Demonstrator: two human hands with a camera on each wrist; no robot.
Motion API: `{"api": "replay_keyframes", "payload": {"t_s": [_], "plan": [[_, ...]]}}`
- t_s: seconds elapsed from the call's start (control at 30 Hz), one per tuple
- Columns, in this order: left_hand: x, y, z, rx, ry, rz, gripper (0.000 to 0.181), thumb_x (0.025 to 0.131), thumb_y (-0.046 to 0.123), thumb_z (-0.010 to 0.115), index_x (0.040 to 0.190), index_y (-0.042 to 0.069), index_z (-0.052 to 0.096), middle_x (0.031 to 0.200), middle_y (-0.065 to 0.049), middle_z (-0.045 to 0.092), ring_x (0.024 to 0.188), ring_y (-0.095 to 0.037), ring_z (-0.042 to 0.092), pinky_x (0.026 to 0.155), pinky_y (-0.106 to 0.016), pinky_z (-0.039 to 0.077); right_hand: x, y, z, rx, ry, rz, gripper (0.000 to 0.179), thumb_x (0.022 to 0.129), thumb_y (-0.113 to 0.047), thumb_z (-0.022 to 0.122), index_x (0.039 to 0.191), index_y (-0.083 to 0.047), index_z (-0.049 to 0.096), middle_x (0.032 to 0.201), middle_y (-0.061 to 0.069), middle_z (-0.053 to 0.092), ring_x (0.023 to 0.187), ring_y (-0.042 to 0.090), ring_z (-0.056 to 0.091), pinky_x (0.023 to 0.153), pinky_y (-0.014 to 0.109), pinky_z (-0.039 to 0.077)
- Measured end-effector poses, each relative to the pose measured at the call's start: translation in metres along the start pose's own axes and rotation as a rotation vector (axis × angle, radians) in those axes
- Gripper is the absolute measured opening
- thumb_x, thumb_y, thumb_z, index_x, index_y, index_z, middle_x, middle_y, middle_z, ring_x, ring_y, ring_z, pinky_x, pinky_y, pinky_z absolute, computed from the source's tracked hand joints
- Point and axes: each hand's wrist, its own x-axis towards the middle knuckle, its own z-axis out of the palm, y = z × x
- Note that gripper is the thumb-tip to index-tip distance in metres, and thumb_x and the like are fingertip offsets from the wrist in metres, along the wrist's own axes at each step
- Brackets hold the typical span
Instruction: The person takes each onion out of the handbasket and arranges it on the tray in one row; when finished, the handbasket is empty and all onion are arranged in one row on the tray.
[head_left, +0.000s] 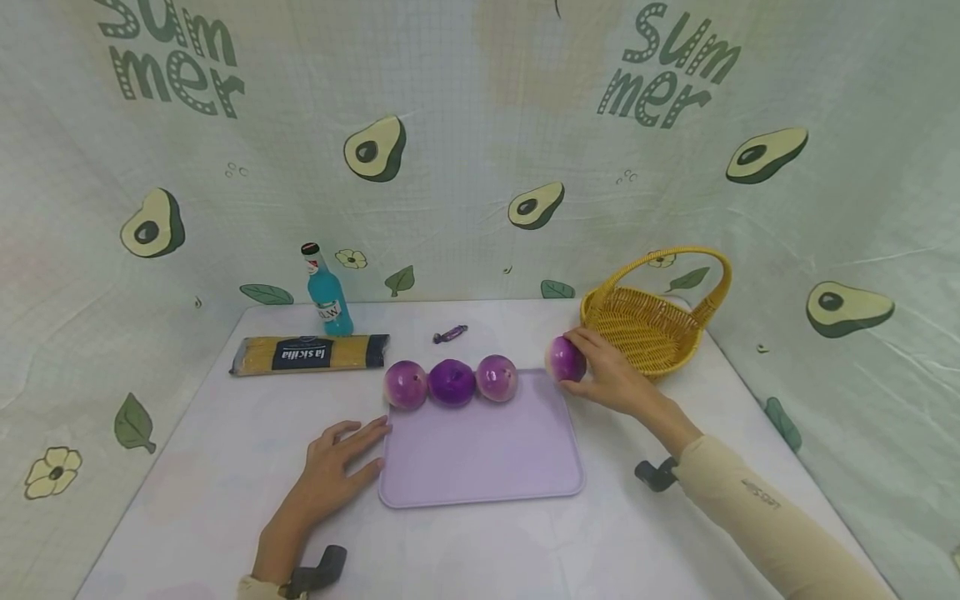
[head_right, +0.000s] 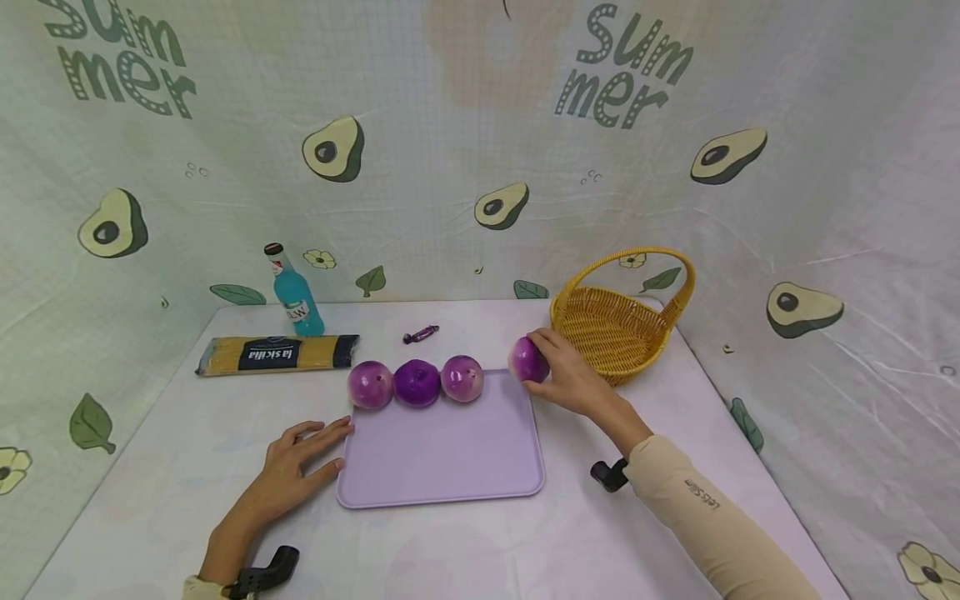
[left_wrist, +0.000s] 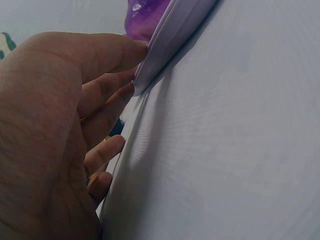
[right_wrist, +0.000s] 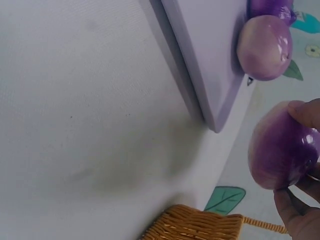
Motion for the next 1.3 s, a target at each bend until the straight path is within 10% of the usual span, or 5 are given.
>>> {"api": "replay_keyframes", "payload": {"t_s": [1.3], "plan": [[0.002, -0.002, 0.001, 0.011, 0.001, -0.003, 0.051, 0.096, 0.045, 0.063, 0.145, 0.034, 0.054, 0.149, 0.014, 0.049, 0.138, -0.029, 0.034, 0.108, -0.061, 0.019, 0.002, -0.003, 0.014, 0.014, -0.03, -0.015, 0.079, 0.08, -0.021, 0.086, 0.144, 0.003, 0.046, 0.145, 0.018, 0.046, 0.134, 0.037, 0.044, 0.109, 0.051, 0.04]]}}
